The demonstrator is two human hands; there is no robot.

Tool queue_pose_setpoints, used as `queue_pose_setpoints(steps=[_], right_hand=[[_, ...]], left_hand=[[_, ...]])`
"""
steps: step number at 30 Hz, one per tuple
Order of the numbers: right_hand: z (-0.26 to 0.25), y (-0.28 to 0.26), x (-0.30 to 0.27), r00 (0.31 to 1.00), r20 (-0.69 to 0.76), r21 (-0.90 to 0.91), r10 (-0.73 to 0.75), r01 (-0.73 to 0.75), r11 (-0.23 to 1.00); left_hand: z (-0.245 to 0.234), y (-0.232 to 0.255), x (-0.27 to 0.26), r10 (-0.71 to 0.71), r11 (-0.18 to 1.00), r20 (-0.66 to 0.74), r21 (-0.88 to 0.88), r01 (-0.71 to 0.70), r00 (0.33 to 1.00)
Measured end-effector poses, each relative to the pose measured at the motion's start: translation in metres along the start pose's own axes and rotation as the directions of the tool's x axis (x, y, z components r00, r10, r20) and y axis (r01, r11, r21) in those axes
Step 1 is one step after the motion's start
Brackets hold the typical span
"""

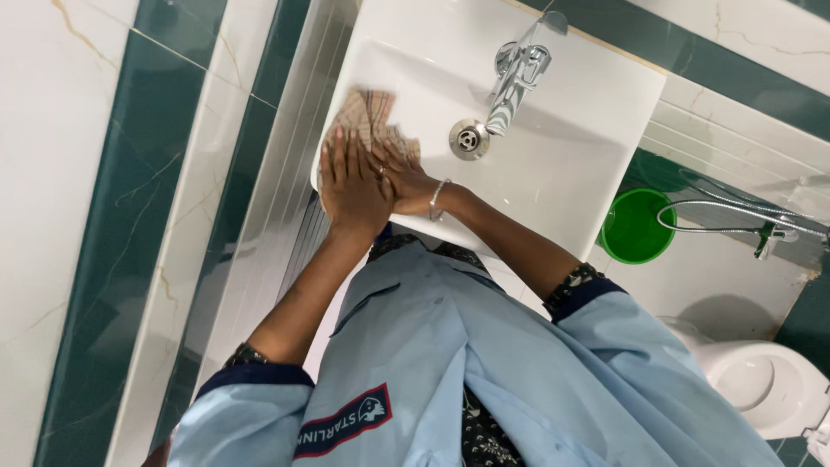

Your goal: The person cleans the surface and faucet of a white ceramic sink using a small cloth by hand.

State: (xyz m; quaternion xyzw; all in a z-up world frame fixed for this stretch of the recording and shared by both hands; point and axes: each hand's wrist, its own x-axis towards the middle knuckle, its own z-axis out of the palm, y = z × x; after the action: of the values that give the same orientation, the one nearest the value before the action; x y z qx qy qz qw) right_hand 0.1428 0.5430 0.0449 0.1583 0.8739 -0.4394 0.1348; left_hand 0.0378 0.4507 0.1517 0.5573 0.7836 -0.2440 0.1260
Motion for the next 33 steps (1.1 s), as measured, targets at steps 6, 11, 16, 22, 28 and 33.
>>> queue_pose_setpoints(steps=[6,11,16,22,28,33], right_hand=[[-0.024,0.012,-0.185,0.974,0.165,-0.124,0.155,-0.135,0.983],[-0.029,0.046,-0.237,0.804,0.127,-0.547,0.581,-0.432,0.717],[-0.047,0.067,-0.129,0.708,-0.015,-0.448,0.706,-0.636,0.629],[-0.025,0.041,-0.015,0.854,-0.200,-0.225,0.480,-0.516,0.826],[-0.014,-0.007,0.069,0.934,-0.352,-0.014,0.061,-0.071,0.997],[-0.012,-0.043,-0.009,0.981,-0.028,0.038,-0.191,0.192,0.981]], left_hand=[[-0.014,0.107,-0.043,0.411,0.849,0.060,-0.389,-0.358,0.910],[-0.020,0.217,-0.001,0.612,0.777,0.332,-0.423,-0.466,0.718],[0.024,0.179,0.091,0.397,0.911,0.125,-0.177,-0.373,0.909],[0.010,0.055,0.103,0.195,0.958,0.057,0.202,-0.202,0.979],[0.010,-0.037,0.055,-0.086,0.994,-0.344,-0.097,0.055,0.935],[0.027,-0.034,-0.048,-0.111,0.923,-0.313,-0.384,-0.019,0.943]])
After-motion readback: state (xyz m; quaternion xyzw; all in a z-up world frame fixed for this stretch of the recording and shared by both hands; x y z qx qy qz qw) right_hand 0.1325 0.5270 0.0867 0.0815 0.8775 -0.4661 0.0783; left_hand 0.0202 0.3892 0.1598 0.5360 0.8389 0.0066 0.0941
